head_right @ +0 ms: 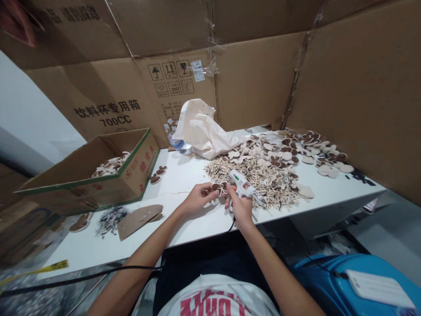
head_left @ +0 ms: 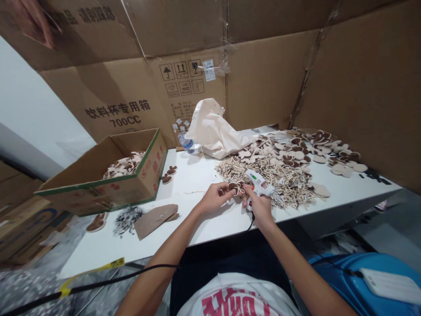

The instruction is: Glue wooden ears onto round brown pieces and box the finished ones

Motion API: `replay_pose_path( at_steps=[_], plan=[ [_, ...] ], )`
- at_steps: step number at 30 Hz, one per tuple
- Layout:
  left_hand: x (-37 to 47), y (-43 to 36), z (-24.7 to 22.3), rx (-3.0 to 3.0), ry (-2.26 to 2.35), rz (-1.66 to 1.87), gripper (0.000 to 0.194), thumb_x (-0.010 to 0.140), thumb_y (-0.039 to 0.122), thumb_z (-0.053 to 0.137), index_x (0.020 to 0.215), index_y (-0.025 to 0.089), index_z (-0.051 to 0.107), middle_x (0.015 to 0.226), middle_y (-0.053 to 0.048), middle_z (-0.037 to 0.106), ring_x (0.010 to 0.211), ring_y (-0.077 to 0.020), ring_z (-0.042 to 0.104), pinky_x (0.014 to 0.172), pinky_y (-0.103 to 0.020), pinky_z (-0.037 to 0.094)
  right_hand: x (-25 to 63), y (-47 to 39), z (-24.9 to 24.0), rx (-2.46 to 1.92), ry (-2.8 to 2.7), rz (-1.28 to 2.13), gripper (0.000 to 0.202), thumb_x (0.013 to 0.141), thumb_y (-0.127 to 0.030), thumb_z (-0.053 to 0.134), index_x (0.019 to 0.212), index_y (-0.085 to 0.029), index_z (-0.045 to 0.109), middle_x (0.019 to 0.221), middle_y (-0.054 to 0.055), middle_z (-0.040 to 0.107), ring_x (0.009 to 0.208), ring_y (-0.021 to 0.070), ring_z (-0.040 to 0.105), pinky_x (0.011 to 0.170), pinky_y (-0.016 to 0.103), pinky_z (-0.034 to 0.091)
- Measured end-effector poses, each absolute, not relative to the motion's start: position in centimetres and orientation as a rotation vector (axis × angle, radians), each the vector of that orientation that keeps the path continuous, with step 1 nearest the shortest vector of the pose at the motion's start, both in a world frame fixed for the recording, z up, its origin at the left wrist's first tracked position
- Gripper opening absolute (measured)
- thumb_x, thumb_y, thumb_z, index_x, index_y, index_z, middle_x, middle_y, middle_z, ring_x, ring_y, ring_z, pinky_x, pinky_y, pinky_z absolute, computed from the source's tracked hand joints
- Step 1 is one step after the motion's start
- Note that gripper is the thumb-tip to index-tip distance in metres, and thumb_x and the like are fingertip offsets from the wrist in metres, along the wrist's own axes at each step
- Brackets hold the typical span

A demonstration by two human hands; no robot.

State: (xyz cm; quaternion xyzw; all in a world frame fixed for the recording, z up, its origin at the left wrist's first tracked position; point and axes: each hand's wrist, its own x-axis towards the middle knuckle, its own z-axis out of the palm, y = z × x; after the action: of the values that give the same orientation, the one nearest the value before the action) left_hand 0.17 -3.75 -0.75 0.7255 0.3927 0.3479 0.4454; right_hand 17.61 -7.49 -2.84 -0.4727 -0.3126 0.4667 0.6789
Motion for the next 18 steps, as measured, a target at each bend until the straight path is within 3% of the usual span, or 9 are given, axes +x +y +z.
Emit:
replay_pose_path(
  at_steps=[5, 18],
  plan=[
    [0.16, -3.74, -0.79, 1.767, 0.944, 0.878, 0.048, 0.095, 0.063, 0.068, 0.094, 0.015, 0.073, 0.079, -0.004, 0.066, 0.069, -0.0148, 0.057, 0.063, -0.027, 0.043, 17.72, -7.53, -2.68, -1.069, -0.751, 1.066, 0.042, 0.077, -0.057, 0.086, 0.08, -0.019, 0.068, 0.066, 0.004, 0.074, 0.037, 0.0115, 0.053, 0.039, 0.025, 0.038],
    [0.23, -4.29, 0.05, 1.742, 0.892, 0.833, 0.049, 0.094, 0.063, 0.071, 0.089, 0.014, 0.073, 0.074, -0.003, 0.065, 0.062, -0.012, 0.053, 0.057, -0.026, 0.037, 17.73, -8.09, -2.61, -1.092, -0.962, 1.098, 0.04, 0.078, -0.054, 0.088, 0.076, -0.019, 0.069, 0.061, 0.0, 0.067, 0.041, 0.0118, 0.051, 0.041, 0.025, 0.041]
  ],
)
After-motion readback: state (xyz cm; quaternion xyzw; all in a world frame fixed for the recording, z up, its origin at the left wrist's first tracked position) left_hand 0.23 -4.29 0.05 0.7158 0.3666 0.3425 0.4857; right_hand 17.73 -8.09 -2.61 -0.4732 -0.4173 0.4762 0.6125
